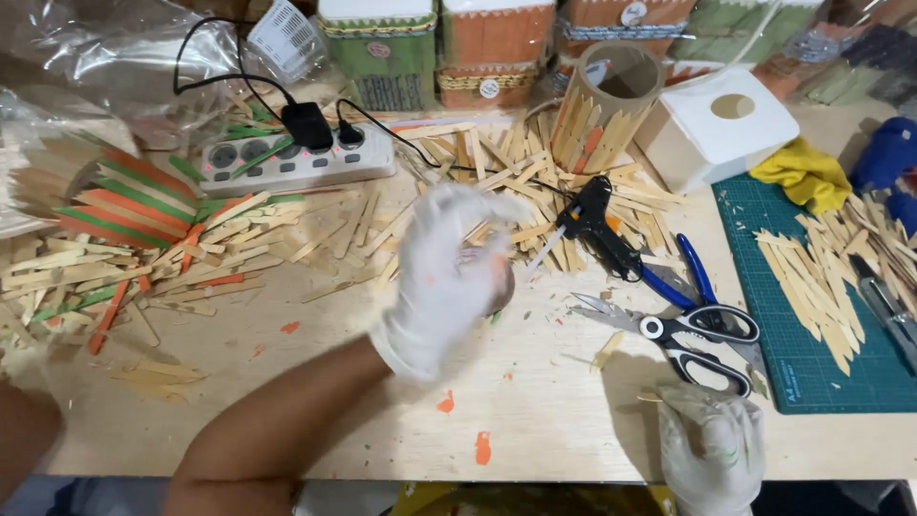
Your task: Cutting popsicle sticks to size and gluing them onto a cylindrical base to create a craft item.
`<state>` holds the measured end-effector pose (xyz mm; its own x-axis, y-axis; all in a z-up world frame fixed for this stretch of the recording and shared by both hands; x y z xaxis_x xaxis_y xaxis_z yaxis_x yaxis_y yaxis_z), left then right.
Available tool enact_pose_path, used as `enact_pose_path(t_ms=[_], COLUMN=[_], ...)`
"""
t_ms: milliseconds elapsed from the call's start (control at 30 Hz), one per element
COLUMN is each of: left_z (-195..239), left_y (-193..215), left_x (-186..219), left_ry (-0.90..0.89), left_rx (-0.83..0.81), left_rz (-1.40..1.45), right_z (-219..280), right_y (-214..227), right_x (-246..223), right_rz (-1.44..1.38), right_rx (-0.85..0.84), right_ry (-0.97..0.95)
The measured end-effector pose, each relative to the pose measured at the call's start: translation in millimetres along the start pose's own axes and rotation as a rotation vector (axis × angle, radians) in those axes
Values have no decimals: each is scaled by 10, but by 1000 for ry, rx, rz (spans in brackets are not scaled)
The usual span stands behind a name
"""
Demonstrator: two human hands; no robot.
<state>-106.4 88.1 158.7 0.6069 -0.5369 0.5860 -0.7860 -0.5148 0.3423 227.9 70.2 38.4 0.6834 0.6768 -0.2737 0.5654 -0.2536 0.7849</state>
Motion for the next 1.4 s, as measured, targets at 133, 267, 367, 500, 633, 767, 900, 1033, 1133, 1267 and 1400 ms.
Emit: enact_pose_path(t_ms=[133,267,367,500,633,767,900,1033,1133,1267,1400], left_z=[-473,-478,-465,-460,-497,-272,41,176,200,389,543], left_y=[229,49,-102,-125,-169,-282,-205,-30,128,161,143], left_x=[-853,-1767,-1979,-2073,-1164,-370,-83,90,123,-58,-157], left_ry=[252,380,411,436,188,373,258,259,355,619,858], left_rx=[-133,-427,-608,-538,-328,-610,-656,-608,-638,-646,-505], left_rz=[-198,-639,-831,-834,-740,-358,-424,-525,-292,-307,-235], right_z=[99,81,192,115,80,120,72,64,134,-246,-230], right_y=[82,265,241,181,54,-3,7,-22,-219,-181,-242], right_x=[-107,-258,-70,52,124,159,158,216,470,114,155], right_rz=[20,-15,-59,-155,-158,-158,-218,-215,-64,3,117], right_rx=[84,233,268,194,105,87,16,27,70,47,-13], right_ry=[-20,-52,-146,-264,-134,-160,-277,-188,-167,29,51])
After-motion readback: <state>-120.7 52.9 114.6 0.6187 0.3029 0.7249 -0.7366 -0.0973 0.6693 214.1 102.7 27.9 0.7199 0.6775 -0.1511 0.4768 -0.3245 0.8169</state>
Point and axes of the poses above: each hand's wrist, its own z-axis away from the middle knuckle, its own y-axis out of the back of the hand, x = y × z, the point moved 7 cm from there along -z, towards the middle knuckle, and after that the axes turned 8 degrees about -x, right-handed, at the moved point
